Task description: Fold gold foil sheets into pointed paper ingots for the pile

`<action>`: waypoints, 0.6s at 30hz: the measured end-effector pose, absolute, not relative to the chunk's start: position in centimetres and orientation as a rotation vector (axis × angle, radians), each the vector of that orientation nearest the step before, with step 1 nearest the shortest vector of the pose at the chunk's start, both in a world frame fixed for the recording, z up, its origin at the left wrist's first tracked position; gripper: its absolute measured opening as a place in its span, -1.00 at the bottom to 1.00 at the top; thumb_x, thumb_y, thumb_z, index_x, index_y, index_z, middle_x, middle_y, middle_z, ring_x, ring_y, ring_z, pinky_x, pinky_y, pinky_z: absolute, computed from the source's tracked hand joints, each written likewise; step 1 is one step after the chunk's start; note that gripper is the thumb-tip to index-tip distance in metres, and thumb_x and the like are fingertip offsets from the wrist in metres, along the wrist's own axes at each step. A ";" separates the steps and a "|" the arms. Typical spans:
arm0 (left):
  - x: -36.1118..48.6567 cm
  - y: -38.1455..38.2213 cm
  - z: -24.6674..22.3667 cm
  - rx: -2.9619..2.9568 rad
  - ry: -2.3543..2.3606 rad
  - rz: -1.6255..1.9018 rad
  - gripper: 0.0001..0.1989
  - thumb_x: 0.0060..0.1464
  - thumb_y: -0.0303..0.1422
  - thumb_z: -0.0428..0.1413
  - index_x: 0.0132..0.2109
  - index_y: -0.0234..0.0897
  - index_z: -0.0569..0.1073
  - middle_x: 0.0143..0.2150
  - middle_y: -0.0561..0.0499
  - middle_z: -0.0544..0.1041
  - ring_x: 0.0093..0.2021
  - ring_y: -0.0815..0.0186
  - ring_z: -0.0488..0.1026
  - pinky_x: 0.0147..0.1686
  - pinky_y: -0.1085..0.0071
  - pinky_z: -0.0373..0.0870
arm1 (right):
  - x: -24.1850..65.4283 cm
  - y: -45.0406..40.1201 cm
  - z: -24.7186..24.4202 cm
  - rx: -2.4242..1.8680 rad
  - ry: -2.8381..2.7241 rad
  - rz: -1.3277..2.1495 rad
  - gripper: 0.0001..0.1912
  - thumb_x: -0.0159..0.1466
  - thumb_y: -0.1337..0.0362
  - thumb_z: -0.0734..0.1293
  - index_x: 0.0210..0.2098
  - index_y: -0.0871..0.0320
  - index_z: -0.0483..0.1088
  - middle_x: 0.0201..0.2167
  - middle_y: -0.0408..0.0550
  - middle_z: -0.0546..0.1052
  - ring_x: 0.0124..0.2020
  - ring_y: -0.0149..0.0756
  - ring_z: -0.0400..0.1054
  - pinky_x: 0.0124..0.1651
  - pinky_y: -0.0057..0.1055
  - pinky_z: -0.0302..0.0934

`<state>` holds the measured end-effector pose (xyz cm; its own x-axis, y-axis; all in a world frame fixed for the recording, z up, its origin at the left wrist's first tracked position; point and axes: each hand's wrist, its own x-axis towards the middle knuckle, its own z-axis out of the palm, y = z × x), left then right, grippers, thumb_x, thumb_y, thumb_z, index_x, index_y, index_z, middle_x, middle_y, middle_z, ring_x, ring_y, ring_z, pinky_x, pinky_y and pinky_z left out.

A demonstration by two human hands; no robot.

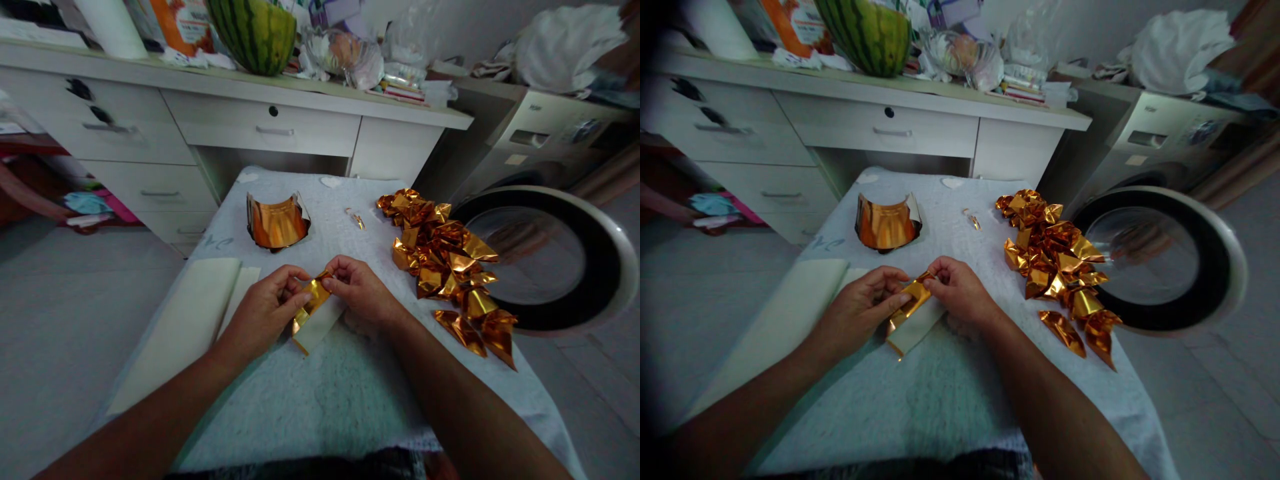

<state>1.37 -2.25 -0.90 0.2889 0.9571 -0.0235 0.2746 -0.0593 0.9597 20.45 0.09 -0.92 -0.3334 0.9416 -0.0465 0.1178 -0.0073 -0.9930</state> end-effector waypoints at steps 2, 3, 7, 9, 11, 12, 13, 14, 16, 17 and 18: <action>1.3 -2.2 -0.8 1.637 1.207 0.809 -0.88 0.16 -0.31 0.10 -0.17 -0.21 0.46 -0.37 0.11 0.51 -0.38 0.35 0.47 -0.37 0.43 0.37 | 20.5 0.2 -1.2 -1.160 -1.578 1.365 -0.89 0.15 0.27 0.33 -0.39 0.14 0.29 -0.50 -0.23 0.36 -0.47 -0.43 0.21 -0.40 -0.46 0.08; 1.3 -2.2 -0.7 1.683 1.228 0.790 -0.88 0.17 -0.31 0.09 -0.19 -0.21 0.48 -0.36 0.09 0.53 -0.36 0.33 0.48 -0.34 0.41 0.38 | 20.5 0.3 -1.4 -1.174 -1.602 1.332 -0.90 0.15 0.27 0.32 -0.40 0.14 0.30 -0.50 -0.23 0.36 -0.48 -0.42 0.21 -0.39 -0.45 0.08; 1.4 -2.1 -0.7 1.828 1.287 0.811 -0.82 0.21 -0.31 0.05 -0.18 -0.19 0.54 -0.23 0.04 0.59 -0.22 0.26 0.51 -0.17 0.32 0.38 | 20.5 0.5 -2.0 -1.197 -1.638 1.255 -0.93 0.15 0.29 0.32 -0.40 0.14 0.31 -0.50 -0.23 0.36 -0.47 -0.42 0.20 -0.37 -0.44 0.10; 1.3 -2.0 -0.9 1.812 1.267 0.822 -0.79 0.22 -0.30 0.03 -0.17 -0.19 0.56 -0.19 0.02 0.60 -0.18 0.24 0.52 -0.12 0.29 0.38 | 20.6 0.6 -2.2 -1.186 -1.629 1.249 -0.93 0.15 0.29 0.32 -0.38 0.14 0.32 -0.50 -0.23 0.37 -0.47 -0.42 0.22 -0.36 -0.44 0.11; 1.2 -1.9 -0.9 1.731 1.225 0.814 -0.78 0.21 -0.29 0.04 -0.15 -0.19 0.57 -0.24 0.02 0.61 -0.18 0.22 0.52 -0.11 0.27 0.40 | 20.7 0.7 -2.1 -1.169 -1.614 1.254 -0.92 0.15 0.29 0.32 -0.37 0.14 0.32 -0.49 -0.23 0.39 -0.45 -0.42 0.24 -0.35 -0.44 0.12; 1.1 -1.9 -0.9 1.684 1.199 0.804 -0.77 0.21 -0.28 0.04 -0.14 -0.19 0.57 -0.27 0.02 0.61 -0.19 0.22 0.52 -0.12 0.26 0.41 | 20.7 0.7 -2.1 -1.159 -1.603 1.261 -0.92 0.14 0.29 0.33 -0.37 0.14 0.33 -0.48 -0.22 0.39 -0.45 -0.42 0.25 -0.35 -0.44 0.13; 1.1 -1.9 -0.9 1.638 1.173 0.795 -0.77 0.21 -0.27 0.05 -0.12 -0.19 0.57 -0.29 0.02 0.60 -0.20 0.21 0.52 -0.13 0.26 0.42 | 20.8 0.7 -2.0 -1.148 -1.591 1.272 -0.91 0.14 0.29 0.33 -0.36 0.14 0.33 -0.48 -0.22 0.40 -0.44 -0.42 0.26 -0.33 -0.44 0.14; 1.0 -1.9 -0.8 1.595 1.146 0.786 -0.77 0.20 -0.27 0.05 -0.10 -0.20 0.57 -0.30 0.01 0.60 -0.21 0.22 0.52 -0.14 0.26 0.42 | 20.8 0.7 -1.9 -1.135 -1.576 1.286 -0.90 0.14 0.28 0.34 -0.36 0.14 0.33 -0.47 -0.22 0.40 -0.43 -0.42 0.27 -0.32 -0.44 0.16; 1.0 -1.9 -0.8 1.510 1.077 0.773 -0.76 0.19 -0.27 0.07 -0.06 -0.20 0.55 -0.26 0.00 0.60 -0.22 0.23 0.52 -0.17 0.27 0.43 | 20.9 0.8 -1.7 -1.113 -1.547 1.315 -0.88 0.15 0.26 0.35 -0.36 0.14 0.33 -0.45 -0.21 0.41 -0.41 -0.41 0.28 -0.31 -0.43 0.17; 1.0 -2.0 -0.8 1.465 1.036 0.773 -0.76 0.18 -0.28 0.09 -0.06 -0.21 0.54 -0.24 -0.01 0.60 -0.21 0.23 0.52 -0.17 0.27 0.43 | 21.0 0.7 -1.7 -1.106 -1.538 1.329 -0.88 0.16 0.25 0.35 -0.35 0.14 0.33 -0.45 -0.20 0.41 -0.40 -0.41 0.29 -0.30 -0.43 0.18; 1.1 -2.0 -0.8 1.419 0.997 0.777 -0.76 0.16 -0.29 0.11 -0.06 -0.23 0.53 -0.23 -0.02 0.59 -0.21 0.24 0.52 -0.18 0.28 0.43 | 21.0 0.7 -1.6 -1.102 -1.529 1.335 -0.87 0.16 0.24 0.35 -0.34 0.14 0.33 -0.43 -0.20 0.42 -0.39 -0.40 0.30 -0.28 -0.42 0.19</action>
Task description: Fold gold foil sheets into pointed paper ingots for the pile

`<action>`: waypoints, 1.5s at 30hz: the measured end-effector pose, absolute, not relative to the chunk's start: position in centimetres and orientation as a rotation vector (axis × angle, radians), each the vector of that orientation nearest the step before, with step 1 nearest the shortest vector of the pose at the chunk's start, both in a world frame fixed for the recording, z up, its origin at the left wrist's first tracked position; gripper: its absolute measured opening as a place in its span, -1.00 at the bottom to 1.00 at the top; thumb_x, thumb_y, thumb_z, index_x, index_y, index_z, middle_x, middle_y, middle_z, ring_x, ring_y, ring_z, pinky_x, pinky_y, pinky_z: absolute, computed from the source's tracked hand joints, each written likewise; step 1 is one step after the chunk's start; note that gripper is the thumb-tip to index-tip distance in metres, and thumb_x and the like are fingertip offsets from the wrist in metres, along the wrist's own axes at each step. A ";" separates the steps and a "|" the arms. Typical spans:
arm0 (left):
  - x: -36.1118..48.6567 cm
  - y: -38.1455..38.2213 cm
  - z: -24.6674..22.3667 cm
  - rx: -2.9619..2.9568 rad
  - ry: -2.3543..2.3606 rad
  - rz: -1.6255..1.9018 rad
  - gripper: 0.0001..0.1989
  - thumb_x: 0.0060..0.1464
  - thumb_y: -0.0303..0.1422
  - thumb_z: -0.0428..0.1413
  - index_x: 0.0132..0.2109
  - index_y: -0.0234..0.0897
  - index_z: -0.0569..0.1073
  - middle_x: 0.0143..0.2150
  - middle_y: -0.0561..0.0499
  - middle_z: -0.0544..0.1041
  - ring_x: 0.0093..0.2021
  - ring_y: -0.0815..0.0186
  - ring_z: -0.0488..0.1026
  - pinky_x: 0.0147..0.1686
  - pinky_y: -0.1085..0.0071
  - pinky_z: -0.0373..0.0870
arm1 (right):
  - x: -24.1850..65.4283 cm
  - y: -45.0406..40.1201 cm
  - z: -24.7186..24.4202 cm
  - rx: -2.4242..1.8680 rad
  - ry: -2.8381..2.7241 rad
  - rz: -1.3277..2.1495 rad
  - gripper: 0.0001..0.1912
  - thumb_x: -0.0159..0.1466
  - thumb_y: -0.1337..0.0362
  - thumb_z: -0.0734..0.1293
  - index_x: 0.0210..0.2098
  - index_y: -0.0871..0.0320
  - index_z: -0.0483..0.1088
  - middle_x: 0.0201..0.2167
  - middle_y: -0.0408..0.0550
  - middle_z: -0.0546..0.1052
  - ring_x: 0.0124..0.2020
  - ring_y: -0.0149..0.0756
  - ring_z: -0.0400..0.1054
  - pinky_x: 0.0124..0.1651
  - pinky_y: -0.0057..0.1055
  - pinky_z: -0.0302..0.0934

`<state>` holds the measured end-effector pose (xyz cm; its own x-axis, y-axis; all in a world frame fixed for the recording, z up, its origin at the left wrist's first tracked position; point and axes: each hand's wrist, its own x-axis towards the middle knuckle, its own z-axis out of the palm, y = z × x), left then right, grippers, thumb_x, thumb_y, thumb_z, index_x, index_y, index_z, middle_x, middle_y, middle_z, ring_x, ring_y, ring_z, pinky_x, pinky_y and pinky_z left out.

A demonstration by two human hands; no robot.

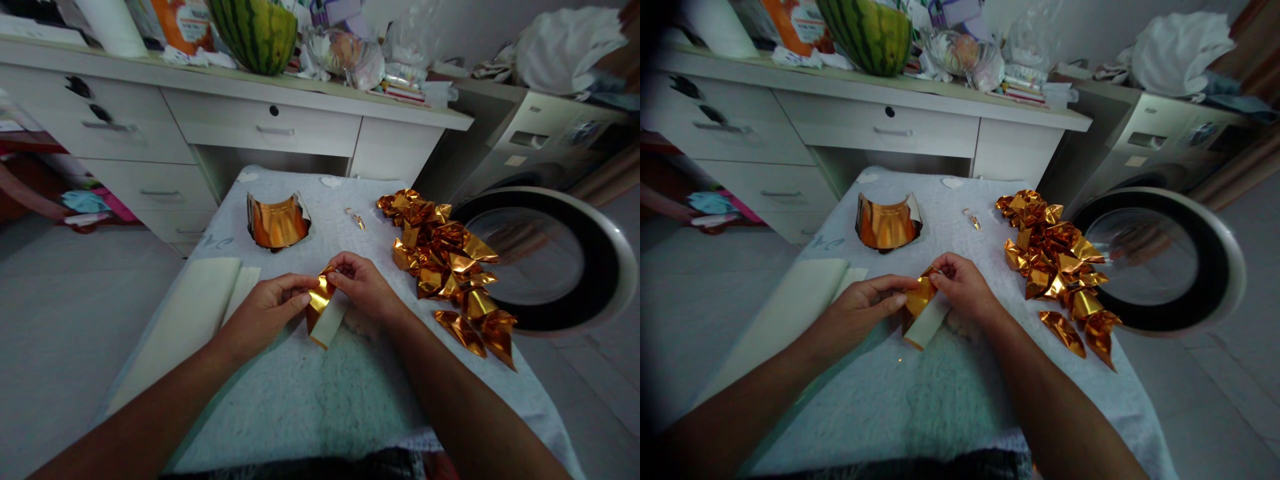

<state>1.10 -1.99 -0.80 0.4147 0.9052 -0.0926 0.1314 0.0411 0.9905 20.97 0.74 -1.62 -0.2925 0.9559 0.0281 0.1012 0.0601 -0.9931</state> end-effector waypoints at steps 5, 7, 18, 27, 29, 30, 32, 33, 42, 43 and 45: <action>1.5 -2.1 -1.0 1.238 0.973 0.929 -0.57 0.05 -0.40 0.20 0.08 -0.19 0.36 -0.37 0.13 0.47 -0.40 0.40 0.45 -0.38 0.45 0.38 | 21.0 0.6 -1.3 -1.145 -1.450 1.181 -0.68 0.18 0.19 0.38 -0.09 0.10 0.32 -0.19 -0.09 0.42 -0.19 -0.33 0.31 -0.10 -0.34 0.24; 1.6 -2.1 -1.1 1.177 1.003 1.014 -0.48 0.04 -0.41 0.21 0.15 -0.16 0.28 -0.41 0.19 0.41 -0.47 0.44 0.40 -0.42 0.48 0.35 | 21.0 0.5 -1.2 -1.157 -1.400 1.153 -0.59 0.17 0.14 0.40 -0.03 0.08 0.29 -0.11 -0.05 0.40 -0.11 -0.30 0.31 -0.03 -0.30 0.24; 1.9 -2.3 -0.4 0.907 0.912 1.191 -0.68 0.08 -0.38 0.20 0.00 -0.26 0.44 -0.03 -0.04 0.53 -0.10 0.28 0.48 -0.09 0.32 0.42 | 20.0 -0.1 -1.5 -0.865 -1.145 1.851 -0.43 -0.10 0.26 0.60 -0.14 0.14 0.37 -0.27 -0.13 0.55 -0.26 -0.38 0.44 -0.18 -0.47 0.30; 1.6 -2.4 -0.6 1.136 0.978 1.005 -0.86 0.02 -0.41 0.21 -0.21 -0.28 0.51 -0.34 0.01 0.52 -0.34 0.33 0.41 -0.37 0.43 0.33 | 20.2 0.2 -1.4 -0.913 -1.100 1.686 -0.63 -0.02 0.15 0.55 -0.36 0.17 0.36 -0.44 -0.15 0.53 -0.49 -0.42 0.40 -0.43 -0.48 0.31; 1.5 -2.4 -0.2 1.165 0.991 1.051 -0.78 0.03 -0.42 0.21 -0.12 -0.24 0.49 -0.32 0.04 0.52 -0.36 0.35 0.40 -0.34 0.43 0.35 | 20.4 0.3 -1.2 -0.930 -1.132 1.650 -0.65 0.01 0.17 0.53 -0.37 0.15 0.33 -0.48 -0.18 0.50 -0.52 -0.43 0.38 -0.47 -0.50 0.29; 1.4 -2.4 0.0 1.172 0.996 1.087 -0.75 0.05 -0.41 0.20 -0.08 -0.22 0.47 -0.28 0.04 0.52 -0.34 0.34 0.41 -0.30 0.42 0.36 | 20.5 0.3 -1.1 -0.950 -1.159 1.622 -0.67 0.02 0.18 0.52 -0.37 0.15 0.33 -0.50 -0.20 0.49 -0.54 -0.45 0.35 -0.49 -0.51 0.26; 1.3 -2.4 0.3 1.191 1.023 1.152 -0.73 0.09 -0.38 0.18 -0.03 -0.20 0.42 -0.21 0.04 0.52 -0.27 0.32 0.43 -0.24 0.40 0.39 | 20.6 0.4 -0.9 -0.998 -1.218 1.560 -0.72 0.05 0.23 0.48 -0.36 0.14 0.32 -0.52 -0.23 0.46 -0.57 -0.49 0.30 -0.52 -0.54 0.20; 1.3 -2.4 0.4 1.207 1.040 1.166 -0.74 0.11 -0.37 0.17 -0.03 -0.20 0.40 -0.18 0.03 0.52 -0.24 0.32 0.44 -0.21 0.38 0.39 | 20.6 0.4 -0.8 -1.019 -1.244 1.536 -0.74 0.06 0.26 0.46 -0.35 0.14 0.31 -0.51 -0.24 0.46 -0.57 -0.50 0.29 -0.52 -0.55 0.19; 1.4 -3.3 -1.2 1.529 1.323 0.920 -0.46 0.17 -0.36 0.09 0.21 -0.11 0.04 -0.45 0.18 0.45 -0.51 0.35 0.40 -0.48 0.48 0.23 | 21.0 1.0 -1.8 -1.162 -1.356 1.292 -0.51 0.05 0.29 0.39 -0.06 0.06 0.18 -0.41 -0.26 0.44 -0.42 -0.40 0.39 -0.36 -0.45 0.27; 1.4 -3.4 -1.2 1.587 1.331 0.902 -0.49 0.19 -0.34 0.08 0.21 -0.11 0.07 -0.49 0.21 0.41 -0.54 0.36 0.37 -0.51 0.48 0.19 | 21.0 1.1 -2.0 -1.186 -1.378 1.238 -0.49 0.05 0.29 0.39 -0.03 0.06 0.17 -0.39 -0.25 0.43 -0.42 -0.41 0.38 -0.36 -0.45 0.27; 1.3 -3.6 -0.9 1.713 1.317 0.844 -0.66 0.22 -0.31 0.04 0.12 -0.12 0.22 -0.55 0.22 0.35 -0.58 0.37 0.32 -0.52 0.47 0.14 | 21.1 1.2 -2.3 -1.236 -1.423 1.128 -0.47 0.06 0.29 0.39 0.00 0.06 0.17 -0.31 -0.21 0.42 -0.42 -0.43 0.36 -0.38 -0.46 0.26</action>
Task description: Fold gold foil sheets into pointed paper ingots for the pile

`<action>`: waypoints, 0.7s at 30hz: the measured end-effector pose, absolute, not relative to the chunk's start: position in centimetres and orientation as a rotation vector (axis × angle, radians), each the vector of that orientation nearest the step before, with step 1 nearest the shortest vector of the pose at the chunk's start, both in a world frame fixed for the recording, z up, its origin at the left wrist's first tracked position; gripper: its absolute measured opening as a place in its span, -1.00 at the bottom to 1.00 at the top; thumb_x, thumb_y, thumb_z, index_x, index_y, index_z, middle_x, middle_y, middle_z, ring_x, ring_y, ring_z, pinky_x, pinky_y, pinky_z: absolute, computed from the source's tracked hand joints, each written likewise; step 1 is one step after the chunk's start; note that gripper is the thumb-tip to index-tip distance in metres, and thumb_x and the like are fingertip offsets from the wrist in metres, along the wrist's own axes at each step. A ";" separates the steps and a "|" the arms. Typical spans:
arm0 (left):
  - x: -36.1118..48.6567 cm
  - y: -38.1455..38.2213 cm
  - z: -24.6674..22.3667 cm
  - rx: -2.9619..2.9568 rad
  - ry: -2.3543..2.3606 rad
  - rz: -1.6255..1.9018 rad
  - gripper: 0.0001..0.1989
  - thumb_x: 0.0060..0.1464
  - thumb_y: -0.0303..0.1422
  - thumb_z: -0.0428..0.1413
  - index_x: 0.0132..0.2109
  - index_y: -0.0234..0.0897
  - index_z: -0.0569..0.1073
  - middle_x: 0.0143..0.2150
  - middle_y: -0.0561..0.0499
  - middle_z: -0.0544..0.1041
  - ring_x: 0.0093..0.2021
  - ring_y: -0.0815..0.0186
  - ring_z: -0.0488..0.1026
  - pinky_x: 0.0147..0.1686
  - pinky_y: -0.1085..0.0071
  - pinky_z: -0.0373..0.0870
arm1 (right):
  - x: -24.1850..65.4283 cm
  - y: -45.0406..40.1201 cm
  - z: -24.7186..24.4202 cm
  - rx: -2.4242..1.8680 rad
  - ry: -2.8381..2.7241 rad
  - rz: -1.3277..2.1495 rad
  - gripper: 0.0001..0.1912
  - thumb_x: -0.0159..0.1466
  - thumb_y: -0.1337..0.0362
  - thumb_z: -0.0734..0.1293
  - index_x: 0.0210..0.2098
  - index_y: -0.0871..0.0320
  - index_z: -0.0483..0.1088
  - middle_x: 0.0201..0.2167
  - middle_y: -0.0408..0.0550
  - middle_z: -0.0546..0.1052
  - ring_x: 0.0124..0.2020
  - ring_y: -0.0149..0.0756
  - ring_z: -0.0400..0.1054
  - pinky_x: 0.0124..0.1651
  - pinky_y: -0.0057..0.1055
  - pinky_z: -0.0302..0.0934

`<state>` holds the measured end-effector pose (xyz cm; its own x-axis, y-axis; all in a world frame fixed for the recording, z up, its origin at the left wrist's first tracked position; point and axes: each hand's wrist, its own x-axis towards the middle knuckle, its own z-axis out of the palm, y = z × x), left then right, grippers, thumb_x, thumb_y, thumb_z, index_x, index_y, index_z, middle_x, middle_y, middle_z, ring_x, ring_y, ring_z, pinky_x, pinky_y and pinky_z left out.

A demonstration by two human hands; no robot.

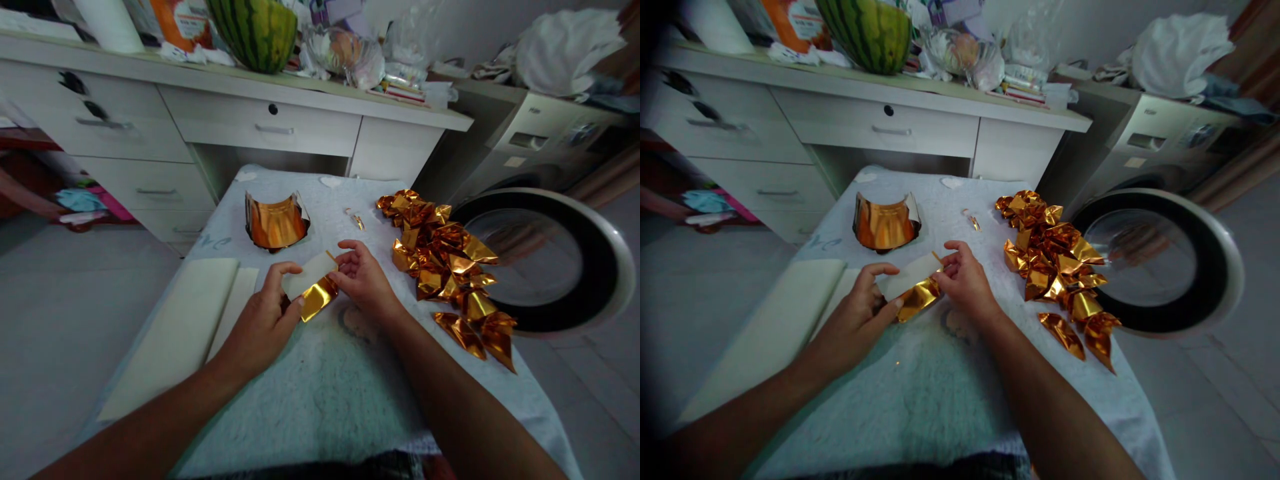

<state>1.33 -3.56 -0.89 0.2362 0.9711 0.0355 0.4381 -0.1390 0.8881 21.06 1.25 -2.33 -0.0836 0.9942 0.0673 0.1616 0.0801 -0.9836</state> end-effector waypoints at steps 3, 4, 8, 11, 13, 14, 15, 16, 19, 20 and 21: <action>1.4 -3.6 -0.5 1.870 1.239 0.748 -0.87 0.24 -0.32 -0.01 -0.11 -0.15 0.41 -0.45 0.13 0.45 -0.49 0.35 0.38 -0.45 0.43 0.23 | 21.1 1.3 -2.3 -1.319 -1.485 0.971 -0.54 0.07 0.30 0.38 -0.06 0.06 0.20 -0.24 -0.19 0.42 -0.47 -0.47 0.33 -0.42 -0.48 0.23; 1.5 -3.6 -0.4 1.905 1.203 0.731 -0.87 0.23 -0.34 0.00 -0.14 -0.16 0.43 -0.37 0.09 0.50 -0.43 0.34 0.42 -0.40 0.40 0.28 | 21.2 1.2 -2.3 -1.348 -1.508 0.933 -0.60 0.08 0.31 0.38 -0.12 0.07 0.21 -0.27 -0.20 0.42 -0.49 -0.48 0.31 -0.44 -0.48 0.21; 1.8 -3.6 -1.0 2.013 1.097 0.703 -0.64 0.07 -0.48 0.09 0.03 -0.11 0.41 -0.14 0.01 0.52 -0.25 0.27 0.49 -0.21 0.31 0.39 | 21.4 1.1 -1.8 -1.432 -1.653 0.779 -0.83 0.11 0.38 0.36 -0.34 0.10 0.27 -0.48 -0.25 0.35 -0.50 -0.45 0.24 -0.41 -0.47 0.15; 1.9 -3.7 -1.9 2.145 1.065 0.699 -0.61 0.07 -0.51 0.06 0.06 -0.13 0.42 -0.17 -0.01 0.50 -0.23 0.25 0.48 -0.20 0.29 0.40 | 21.5 1.2 -1.9 -1.406 -1.766 0.690 -0.88 0.12 0.43 0.35 -0.39 0.12 0.33 -0.43 -0.21 0.36 -0.46 -0.44 0.24 -0.35 -0.46 0.16; 1.9 -3.7 -2.4 2.282 1.099 0.727 -0.67 0.10 -0.49 0.06 0.01 -0.15 0.46 -0.25 -0.01 0.46 -0.25 0.23 0.44 -0.24 0.28 0.40 | 21.5 1.3 -2.1 -1.382 -1.820 0.662 -0.88 0.12 0.45 0.35 -0.37 0.12 0.36 -0.40 -0.19 0.37 -0.45 -0.44 0.24 -0.33 -0.45 0.17; 1.9 -3.7 -2.6 2.354 1.134 0.746 -0.71 0.11 -0.48 0.07 -0.02 -0.15 0.49 -0.29 -0.01 0.43 -0.27 0.22 0.41 -0.27 0.28 0.39 | 21.5 1.4 -2.3 -1.375 -1.837 0.652 -0.88 0.13 0.45 0.35 -0.37 0.12 0.37 -0.40 -0.19 0.37 -0.44 -0.44 0.25 -0.32 -0.45 0.17; 2.0 -3.8 -2.8 2.422 1.173 0.769 -0.74 0.11 -0.46 0.09 -0.05 -0.14 0.51 -0.31 -0.01 0.39 -0.28 0.21 0.38 -0.29 0.27 0.38 | 21.5 1.5 -2.5 -1.373 -1.847 0.644 -0.87 0.13 0.45 0.36 -0.36 0.12 0.38 -0.39 -0.19 0.37 -0.44 -0.44 0.24 -0.31 -0.44 0.18; 2.0 -3.8 -2.9 2.482 1.216 0.800 -0.76 0.11 -0.44 0.11 -0.08 -0.13 0.53 -0.29 -0.02 0.37 -0.26 0.20 0.35 -0.28 0.25 0.37 | 21.5 1.5 -2.6 -1.374 -1.851 0.636 -0.87 0.13 0.45 0.36 -0.36 0.12 0.38 -0.39 -0.19 0.37 -0.44 -0.44 0.24 -0.30 -0.44 0.18; 2.2 -3.9 -2.8 2.609 1.333 0.952 -0.84 0.09 -0.42 0.18 -0.18 -0.12 0.57 -0.04 -0.12 0.37 -0.06 0.04 0.29 -0.12 0.07 0.35 | 21.5 1.6 -3.0 -1.379 -1.851 0.635 -0.86 0.13 0.45 0.37 -0.36 0.12 0.37 -0.40 -0.20 0.37 -0.45 -0.44 0.24 -0.29 -0.44 0.19; 2.3 -4.0 -2.7 2.642 1.356 1.001 -0.87 0.08 -0.43 0.19 -0.21 -0.12 0.57 0.07 -0.13 0.34 0.04 -0.03 0.25 -0.05 -0.02 0.31 | 21.5 1.6 -3.0 -1.378 -1.850 0.638 -0.87 0.13 0.44 0.37 -0.35 0.12 0.37 -0.40 -0.20 0.36 -0.45 -0.45 0.24 -0.30 -0.45 0.19; 2.3 -3.9 -2.7 2.676 1.358 1.032 -0.88 0.08 -0.44 0.20 -0.23 -0.13 0.57 0.17 -0.12 0.31 0.12 -0.09 0.19 0.01 -0.08 0.27 | 21.5 1.7 -3.1 -1.374 -1.851 0.641 -0.87 0.14 0.44 0.37 -0.35 0.12 0.37 -0.40 -0.20 0.36 -0.45 -0.45 0.24 -0.30 -0.45 0.19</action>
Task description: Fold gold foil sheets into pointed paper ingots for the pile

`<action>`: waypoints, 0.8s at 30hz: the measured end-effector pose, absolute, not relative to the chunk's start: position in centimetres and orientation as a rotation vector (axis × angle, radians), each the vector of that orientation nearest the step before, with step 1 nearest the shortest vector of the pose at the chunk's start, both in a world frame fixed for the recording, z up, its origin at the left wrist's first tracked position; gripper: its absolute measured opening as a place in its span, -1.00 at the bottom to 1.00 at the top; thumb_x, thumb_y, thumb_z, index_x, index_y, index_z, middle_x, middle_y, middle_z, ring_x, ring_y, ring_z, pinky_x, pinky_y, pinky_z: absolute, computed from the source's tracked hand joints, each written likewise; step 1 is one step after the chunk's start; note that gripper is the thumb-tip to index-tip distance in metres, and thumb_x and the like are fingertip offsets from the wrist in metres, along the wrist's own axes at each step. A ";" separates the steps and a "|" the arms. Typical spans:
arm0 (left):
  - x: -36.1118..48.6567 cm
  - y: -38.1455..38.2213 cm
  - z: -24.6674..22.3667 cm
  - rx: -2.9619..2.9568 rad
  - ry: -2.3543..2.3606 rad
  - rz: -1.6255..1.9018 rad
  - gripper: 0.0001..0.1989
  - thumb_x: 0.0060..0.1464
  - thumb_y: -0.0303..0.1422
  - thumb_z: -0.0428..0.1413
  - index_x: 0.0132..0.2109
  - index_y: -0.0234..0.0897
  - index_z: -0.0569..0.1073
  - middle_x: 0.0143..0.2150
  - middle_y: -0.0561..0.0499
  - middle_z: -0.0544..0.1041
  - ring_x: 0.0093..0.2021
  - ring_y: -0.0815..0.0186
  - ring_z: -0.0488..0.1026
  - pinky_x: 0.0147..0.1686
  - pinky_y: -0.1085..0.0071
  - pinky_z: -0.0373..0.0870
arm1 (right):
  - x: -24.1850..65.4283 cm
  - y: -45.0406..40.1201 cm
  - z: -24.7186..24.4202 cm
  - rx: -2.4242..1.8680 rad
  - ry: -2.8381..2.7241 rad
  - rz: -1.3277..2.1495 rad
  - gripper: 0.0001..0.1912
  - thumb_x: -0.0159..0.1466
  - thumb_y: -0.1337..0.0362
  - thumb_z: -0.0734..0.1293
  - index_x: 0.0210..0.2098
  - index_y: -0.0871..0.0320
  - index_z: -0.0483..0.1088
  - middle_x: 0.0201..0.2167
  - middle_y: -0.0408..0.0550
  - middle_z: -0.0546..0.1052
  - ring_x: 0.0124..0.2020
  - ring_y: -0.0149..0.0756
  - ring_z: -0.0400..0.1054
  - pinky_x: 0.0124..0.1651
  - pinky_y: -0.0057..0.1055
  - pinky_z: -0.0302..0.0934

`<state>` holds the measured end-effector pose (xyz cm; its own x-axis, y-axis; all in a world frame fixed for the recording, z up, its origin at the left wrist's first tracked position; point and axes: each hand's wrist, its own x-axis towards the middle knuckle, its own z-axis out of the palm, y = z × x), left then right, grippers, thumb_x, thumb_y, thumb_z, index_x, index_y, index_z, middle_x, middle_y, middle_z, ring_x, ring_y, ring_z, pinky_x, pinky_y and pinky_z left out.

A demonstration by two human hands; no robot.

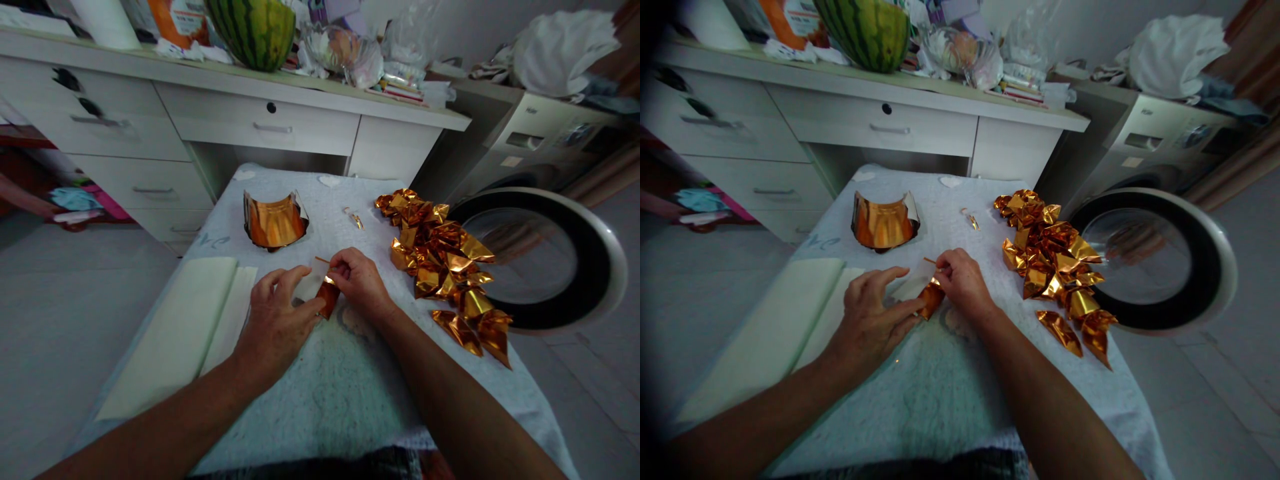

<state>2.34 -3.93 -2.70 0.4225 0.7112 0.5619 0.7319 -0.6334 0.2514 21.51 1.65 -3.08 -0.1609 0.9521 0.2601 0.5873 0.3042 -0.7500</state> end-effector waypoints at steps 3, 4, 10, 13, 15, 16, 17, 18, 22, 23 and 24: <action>2.5 -3.7 -2.7 -2.753 -1.154 -0.925 -0.87 0.15 -0.47 0.14 -0.19 -0.17 0.54 0.16 -0.09 0.39 0.16 -0.04 0.23 0.08 -0.05 0.26 | 21.5 1.6 -3.1 -1.372 -1.891 0.612 -0.87 0.14 0.46 0.35 -0.35 0.12 0.36 -0.38 -0.18 0.36 -0.42 -0.42 0.26 -0.29 -0.44 0.18; 2.5 -3.6 -2.7 -2.856 -1.096 -0.858 -0.86 0.19 -0.47 0.09 -0.16 -0.19 0.53 0.06 -0.10 0.46 0.09 0.04 0.31 0.05 0.03 0.31 | 21.5 1.6 -3.0 -1.379 -1.924 0.588 -0.87 0.14 0.47 0.35 -0.36 0.13 0.36 -0.36 -0.16 0.36 -0.39 -0.40 0.27 -0.28 -0.43 0.18; 2.7 -3.7 -2.9 -3.082 -1.097 -0.608 -0.80 0.26 -0.48 -0.03 -0.22 -0.25 0.49 -0.28 -0.05 0.53 -0.23 0.21 0.45 -0.17 0.24 0.45 | 21.2 1.8 -2.5 -1.422 -2.122 0.494 -0.86 0.14 0.50 0.32 -0.37 0.14 0.39 -0.42 -0.13 0.40 -0.34 -0.31 0.25 -0.20 -0.37 0.12; 2.8 -3.9 -2.9 -3.021 -1.103 -0.614 -0.78 0.24 -0.49 -0.04 -0.29 -0.24 0.47 -0.33 -0.03 0.51 -0.29 0.24 0.44 -0.24 0.29 0.43 | 21.2 1.7 -1.9 -1.422 -2.199 0.528 -0.83 0.14 0.50 0.29 -0.32 0.14 0.41 -0.40 -0.13 0.44 -0.34 -0.30 0.26 -0.20 -0.37 0.11; 2.7 -4.0 -2.8 -3.017 -1.136 -0.635 -0.78 0.23 -0.49 -0.05 -0.31 -0.23 0.46 -0.34 -0.03 0.50 -0.31 0.24 0.44 -0.26 0.30 0.42 | 21.5 1.3 -1.3 -1.387 -2.298 0.548 -0.83 0.13 0.52 0.28 -0.36 0.15 0.41 -0.37 -0.09 0.45 -0.30 -0.28 0.27 -0.17 -0.35 0.12; 2.7 -4.0 -2.8 -3.025 -1.162 -0.654 -0.79 0.23 -0.48 -0.05 -0.30 -0.23 0.46 -0.34 -0.03 0.50 -0.30 0.23 0.44 -0.25 0.30 0.42 | 21.7 0.9 -0.9 -1.348 -2.360 0.565 -0.83 0.12 0.53 0.27 -0.38 0.15 0.40 -0.35 -0.07 0.46 -0.27 -0.26 0.27 -0.14 -0.34 0.13; 2.7 -4.0 -2.7 -3.035 -1.194 -0.679 -0.80 0.23 -0.47 -0.05 -0.29 -0.23 0.46 -0.33 -0.04 0.51 -0.30 0.23 0.45 -0.25 0.29 0.42 | 21.9 0.4 -0.5 -1.309 -2.398 0.577 -0.81 0.11 0.54 0.27 -0.38 0.16 0.40 -0.33 -0.05 0.45 -0.25 -0.26 0.27 -0.12 -0.33 0.13; 2.7 -4.0 -2.6 -3.045 -1.228 -0.713 -0.80 0.23 -0.46 -0.05 -0.27 -0.23 0.46 -0.32 -0.04 0.52 -0.30 0.23 0.46 -0.25 0.28 0.42 | 22.1 -0.1 -0.1 -1.262 -2.443 0.597 -0.81 0.12 0.53 0.27 -0.33 0.16 0.41 -0.28 -0.02 0.45 -0.22 -0.25 0.27 -0.09 -0.31 0.14; 2.7 -4.0 -2.5 -3.090 -1.352 -0.879 -0.83 0.25 -0.42 -0.03 -0.24 -0.24 0.46 -0.28 -0.06 0.54 -0.27 0.21 0.47 -0.23 0.26 0.40 | 22.6 -2.1 0.6 -1.241 -2.465 0.709 -0.73 0.07 0.47 0.39 -0.22 0.14 0.42 -0.06 0.04 0.40 -0.04 -0.14 0.25 0.02 -0.19 0.15; 2.7 -3.9 -2.5 -3.100 -1.371 -0.913 -0.83 0.25 -0.42 -0.03 -0.23 -0.24 0.46 -0.27 -0.06 0.54 -0.25 0.21 0.47 -0.21 0.25 0.39 | 22.6 -2.4 0.5 -1.252 -2.451 0.708 -0.74 0.08 0.45 0.41 -0.23 0.12 0.43 -0.03 0.04 0.38 -0.02 -0.12 0.24 0.05 -0.15 0.14; 2.7 -3.9 -2.5 -3.108 -1.383 -0.943 -0.84 0.25 -0.42 -0.02 -0.23 -0.23 0.46 -0.27 -0.06 0.54 -0.24 0.20 0.46 -0.20 0.25 0.39 | 22.6 -2.6 0.3 -1.278 -2.416 0.697 -0.78 0.11 0.45 0.40 -0.24 0.11 0.45 0.00 0.04 0.37 0.00 -0.12 0.23 0.06 -0.13 0.13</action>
